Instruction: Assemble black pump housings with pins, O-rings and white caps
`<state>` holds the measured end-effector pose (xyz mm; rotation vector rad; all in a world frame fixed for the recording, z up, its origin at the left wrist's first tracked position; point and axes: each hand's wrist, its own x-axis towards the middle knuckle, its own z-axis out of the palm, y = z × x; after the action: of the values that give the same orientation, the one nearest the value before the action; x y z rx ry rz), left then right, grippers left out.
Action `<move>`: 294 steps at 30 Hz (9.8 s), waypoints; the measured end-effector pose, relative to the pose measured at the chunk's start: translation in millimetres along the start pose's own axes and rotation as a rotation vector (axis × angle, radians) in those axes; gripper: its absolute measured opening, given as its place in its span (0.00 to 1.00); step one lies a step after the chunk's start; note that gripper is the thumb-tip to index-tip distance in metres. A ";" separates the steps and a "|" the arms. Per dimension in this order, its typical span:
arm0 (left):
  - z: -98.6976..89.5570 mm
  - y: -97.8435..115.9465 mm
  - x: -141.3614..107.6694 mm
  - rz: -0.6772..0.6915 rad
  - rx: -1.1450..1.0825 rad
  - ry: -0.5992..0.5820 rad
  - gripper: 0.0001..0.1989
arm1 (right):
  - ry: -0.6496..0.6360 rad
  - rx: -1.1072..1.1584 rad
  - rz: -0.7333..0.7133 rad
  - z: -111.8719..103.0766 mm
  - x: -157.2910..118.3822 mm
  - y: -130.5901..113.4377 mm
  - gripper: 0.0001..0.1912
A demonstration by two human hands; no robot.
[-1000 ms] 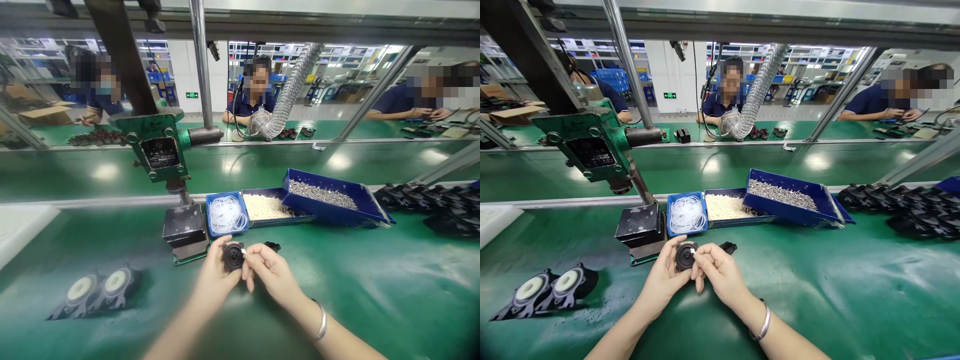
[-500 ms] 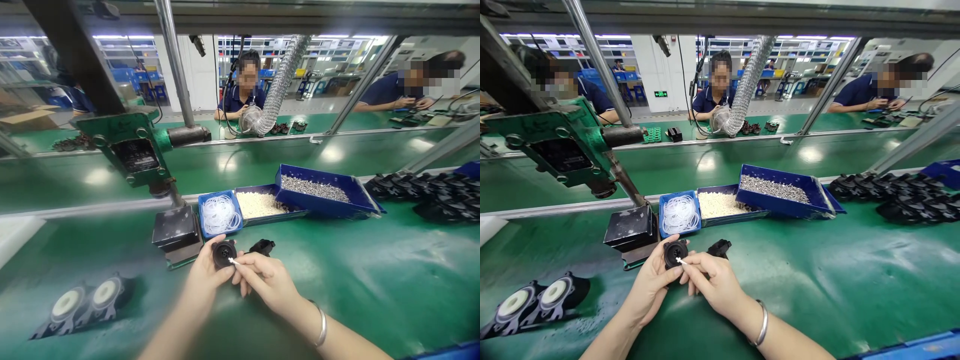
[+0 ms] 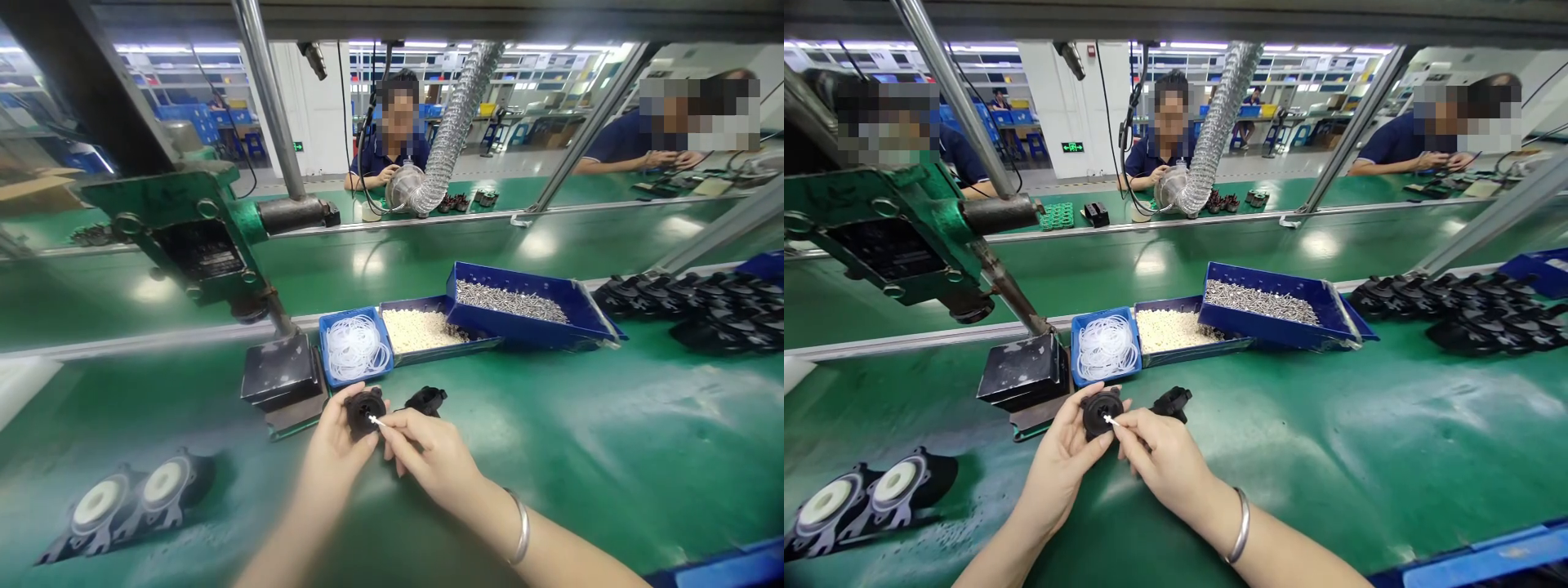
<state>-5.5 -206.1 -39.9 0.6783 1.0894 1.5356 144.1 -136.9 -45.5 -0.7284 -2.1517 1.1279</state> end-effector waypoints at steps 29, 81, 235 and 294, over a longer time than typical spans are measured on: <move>-17.4 -15.5 4.6 0.402 0.896 -0.094 0.27 | -0.052 0.376 0.213 13.7 5.0 15.5 0.14; -97.8 -6.6 -60.5 0.190 0.713 0.013 0.52 | -0.220 0.753 0.353 72.8 54.6 -46.4 0.19; -39.2 -33.0 -24.4 0.444 0.773 -0.298 0.55 | 0.022 -0.417 -0.381 28.1 -5.4 -41.1 0.09; -37.8 -22.1 -21.3 0.615 0.859 -0.280 0.24 | 0.119 -0.637 0.533 -226.9 116.2 77.1 0.13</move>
<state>-23.1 -237.3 -72.9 1.8958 1.3857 1.3430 243.1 100.7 22.7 -1.6803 -2.2813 0.5788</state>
